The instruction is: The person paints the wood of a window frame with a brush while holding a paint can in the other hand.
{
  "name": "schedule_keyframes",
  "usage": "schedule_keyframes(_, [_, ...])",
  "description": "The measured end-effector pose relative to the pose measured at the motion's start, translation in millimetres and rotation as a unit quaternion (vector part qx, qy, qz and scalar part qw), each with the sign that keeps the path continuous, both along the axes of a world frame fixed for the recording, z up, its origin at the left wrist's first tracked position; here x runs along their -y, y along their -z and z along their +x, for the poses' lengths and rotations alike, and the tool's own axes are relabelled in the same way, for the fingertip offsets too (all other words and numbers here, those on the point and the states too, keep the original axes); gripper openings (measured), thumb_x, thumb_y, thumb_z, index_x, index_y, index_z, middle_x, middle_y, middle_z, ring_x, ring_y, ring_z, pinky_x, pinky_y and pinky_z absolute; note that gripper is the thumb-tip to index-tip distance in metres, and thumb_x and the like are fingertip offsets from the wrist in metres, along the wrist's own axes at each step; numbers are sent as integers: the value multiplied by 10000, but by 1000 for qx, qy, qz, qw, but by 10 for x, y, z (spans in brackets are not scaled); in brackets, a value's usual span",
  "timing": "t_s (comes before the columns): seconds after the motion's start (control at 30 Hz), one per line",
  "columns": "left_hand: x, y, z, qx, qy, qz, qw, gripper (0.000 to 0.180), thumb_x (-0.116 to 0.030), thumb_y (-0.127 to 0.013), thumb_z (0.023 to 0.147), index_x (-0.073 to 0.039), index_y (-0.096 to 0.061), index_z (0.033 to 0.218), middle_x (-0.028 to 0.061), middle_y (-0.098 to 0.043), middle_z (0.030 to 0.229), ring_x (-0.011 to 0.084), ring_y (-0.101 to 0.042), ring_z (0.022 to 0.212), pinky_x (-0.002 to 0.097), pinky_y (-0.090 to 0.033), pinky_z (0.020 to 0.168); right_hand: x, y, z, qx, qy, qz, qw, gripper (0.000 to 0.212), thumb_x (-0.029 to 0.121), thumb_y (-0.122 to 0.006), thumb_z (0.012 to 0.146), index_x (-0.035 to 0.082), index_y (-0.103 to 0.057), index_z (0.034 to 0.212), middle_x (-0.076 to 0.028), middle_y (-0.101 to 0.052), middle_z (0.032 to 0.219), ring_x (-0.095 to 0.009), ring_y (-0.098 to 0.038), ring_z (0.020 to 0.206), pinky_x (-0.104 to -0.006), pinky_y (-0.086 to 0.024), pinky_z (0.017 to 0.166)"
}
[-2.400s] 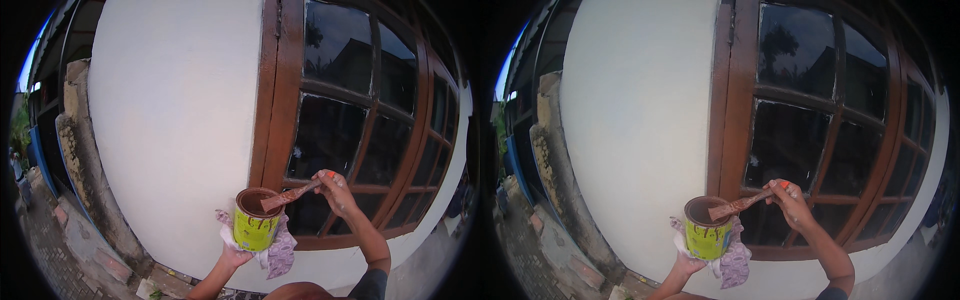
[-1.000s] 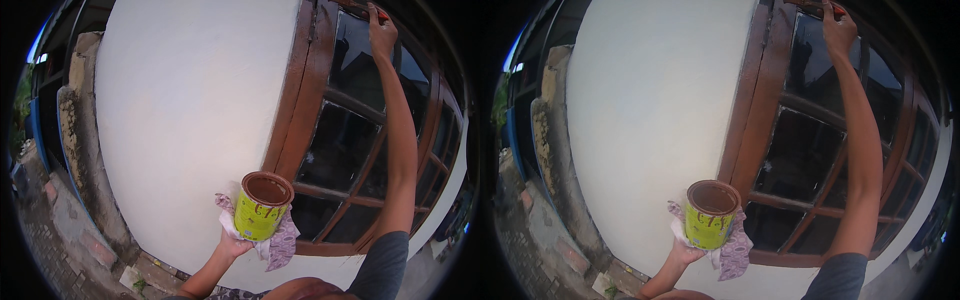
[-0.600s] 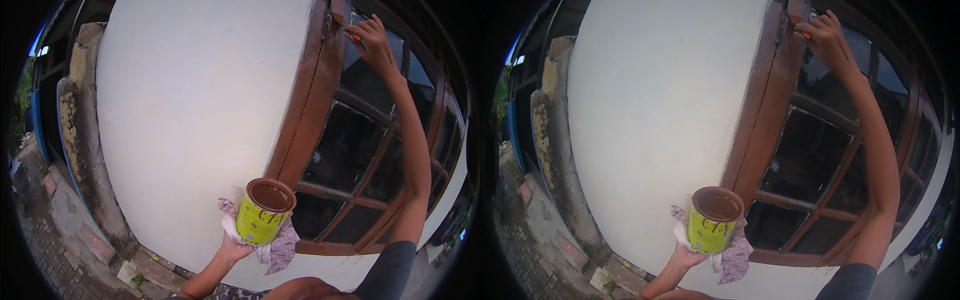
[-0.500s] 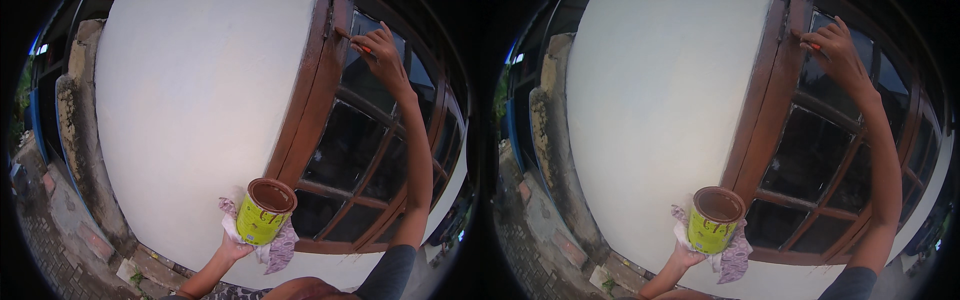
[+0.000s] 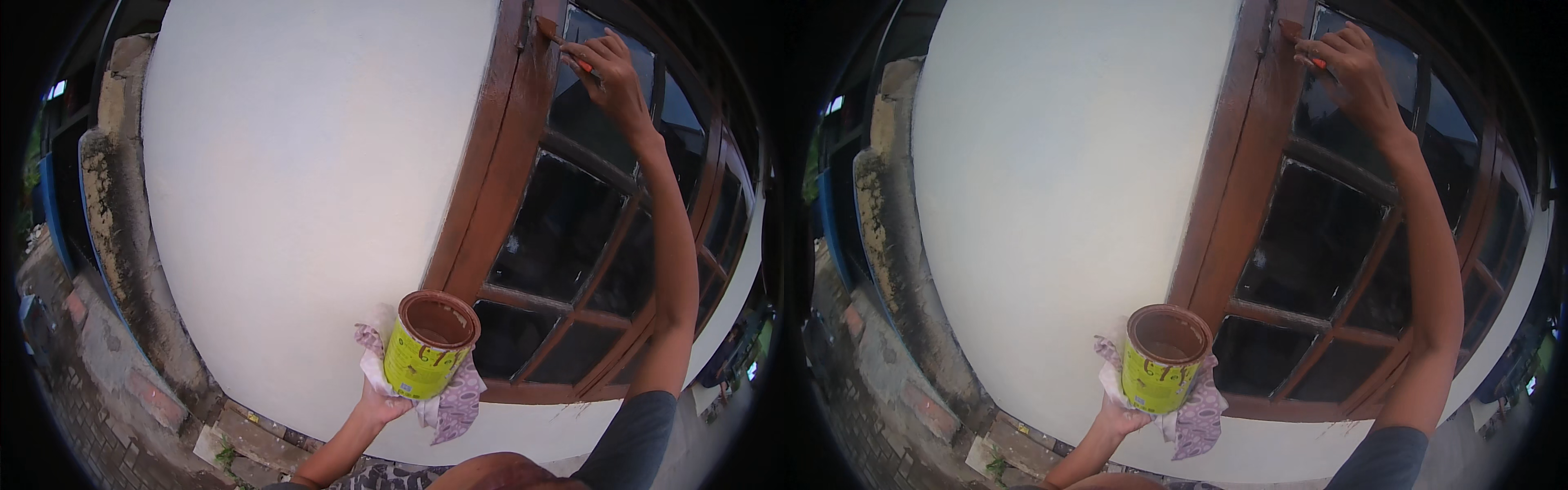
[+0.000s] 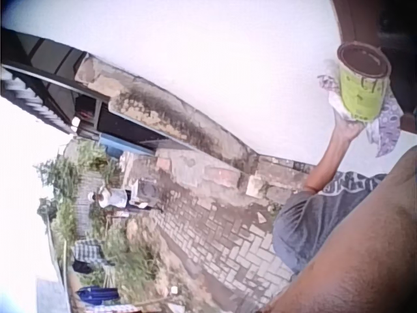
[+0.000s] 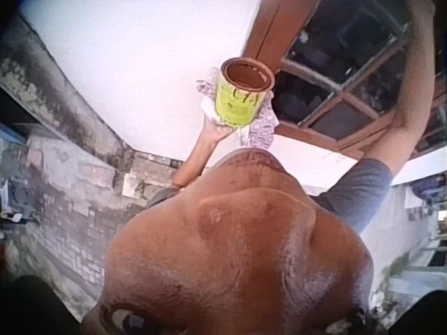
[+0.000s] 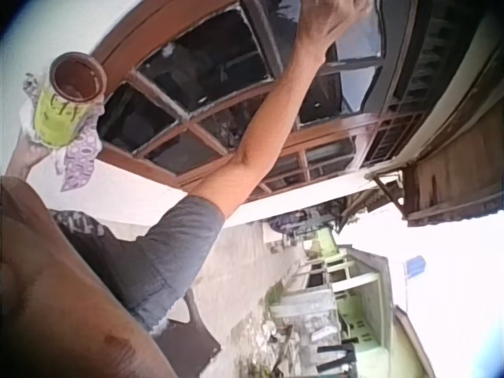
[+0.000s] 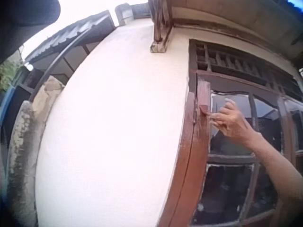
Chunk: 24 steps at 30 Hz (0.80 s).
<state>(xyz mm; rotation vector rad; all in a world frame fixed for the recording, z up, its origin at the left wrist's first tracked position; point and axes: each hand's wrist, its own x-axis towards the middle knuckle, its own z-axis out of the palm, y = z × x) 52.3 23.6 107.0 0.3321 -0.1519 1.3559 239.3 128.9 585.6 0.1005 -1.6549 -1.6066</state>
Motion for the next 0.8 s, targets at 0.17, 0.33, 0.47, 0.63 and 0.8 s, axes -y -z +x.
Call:
schedule_keyframes(0.17, [-25,32,16,-3,0,5,1000,683,-612,-336,927,-92,-484,1345,140,-510,1357,323,-502,1231,516,-383,1042,331,427,189,18,5,-44,999,188,75,-714,787,84,-694,974,-48,-657,848,-206,-585,858,-456,-371,1051])
schedule_keyframes(0.33, [-119,198,-15,71,54,51,995,676,-603,-320,932,-99,-477,1353,145,-496,1367,327,-484,1247,531,-366,1050,590,-697,-138,-100,-95,16,990,115,139,-693,785,53,-700,861,-112,-624,734,-292,-554,733,-368,-430,734])
schedule_keyframes(0.47, [-141,211,16,62,41,25,997,660,-597,-336,930,-107,-487,1345,147,-503,1359,327,-484,1247,531,-371,1047,417,-923,-227,-66,-64,48,995,102,120,-689,788,51,-700,863,-105,-622,734,-284,-534,713,-378,-428,728])
schedule_keyframes(0.63, [-88,87,31,-32,-30,-49,998,661,-601,-342,927,-115,-481,1352,145,-502,1361,325,-476,1255,532,-374,1047,168,-211,-187,48,17,37,998,178,83,-706,791,72,-687,968,-49,-658,858,-212,-589,881,-411,-396,1000])
schedule_keyframes(0.8, [-104,48,-15,49,32,11,998,671,-613,-339,926,-114,-474,1354,140,-506,1355,322,-512,1224,527,-415,1015,535,405,-52,74,49,-88,992,206,68,-706,776,66,-682,980,-64,-654,869,-229,-584,896,-400,-415,981])
